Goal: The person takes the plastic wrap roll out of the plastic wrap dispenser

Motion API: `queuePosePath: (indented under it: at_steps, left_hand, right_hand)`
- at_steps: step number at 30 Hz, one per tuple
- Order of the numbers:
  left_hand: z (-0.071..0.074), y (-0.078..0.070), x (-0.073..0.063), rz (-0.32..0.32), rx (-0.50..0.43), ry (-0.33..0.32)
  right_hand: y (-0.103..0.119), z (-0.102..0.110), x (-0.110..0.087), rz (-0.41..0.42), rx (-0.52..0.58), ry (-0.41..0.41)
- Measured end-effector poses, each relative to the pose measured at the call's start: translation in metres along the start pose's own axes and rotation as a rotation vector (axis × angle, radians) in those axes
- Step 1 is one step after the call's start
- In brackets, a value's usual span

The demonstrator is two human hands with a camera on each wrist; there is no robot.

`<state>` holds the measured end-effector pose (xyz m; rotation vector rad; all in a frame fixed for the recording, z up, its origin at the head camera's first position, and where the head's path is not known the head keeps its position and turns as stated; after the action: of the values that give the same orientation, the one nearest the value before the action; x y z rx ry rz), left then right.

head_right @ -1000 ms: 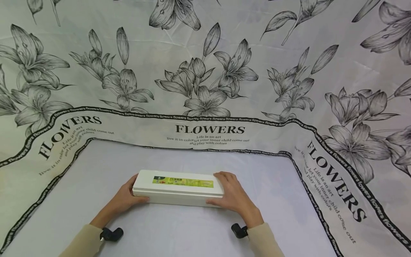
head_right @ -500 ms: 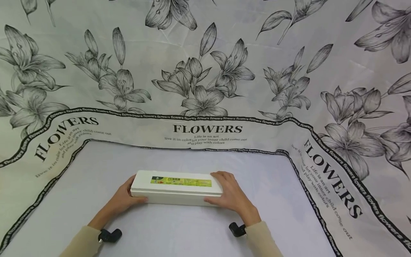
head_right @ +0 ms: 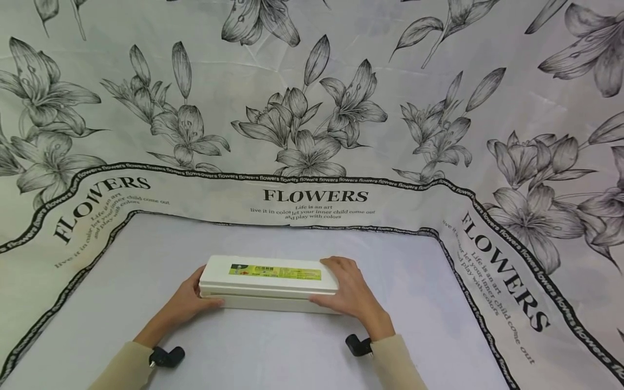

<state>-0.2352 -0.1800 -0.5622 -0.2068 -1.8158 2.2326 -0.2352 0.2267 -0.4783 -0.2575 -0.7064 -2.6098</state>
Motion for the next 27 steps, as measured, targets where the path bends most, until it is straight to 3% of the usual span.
queuePosePath:
  at_steps: [12, 21, 27]
  left_hand:
    - [0.0, -0.004, -0.001, -0.002, 0.032, -0.008]
    - [0.0, -0.002, 0.0, 0.046, -0.009, -0.011]
    - [0.0, -0.002, 0.0, 0.035, -0.031, -0.011]
  right_hand:
    - [-0.001, -0.003, -0.001, -0.035, 0.029, -0.007]
    - [-0.006, 0.001, -0.005, -0.081, 0.046, -0.027]
    - [-0.01, 0.004, -0.007, -0.099, 0.061, -0.032]
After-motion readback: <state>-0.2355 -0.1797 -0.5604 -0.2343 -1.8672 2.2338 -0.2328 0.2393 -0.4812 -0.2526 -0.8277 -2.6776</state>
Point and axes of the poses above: each hand's wrist, its own x-axis towards the middle knuckle, its own z-axis out of the back of the hand, y = z × x, the point moved 2 cm from there along x, towards the middle knuckle, and after that the axes turned 1 degree about -z, right-handed, at the moved point
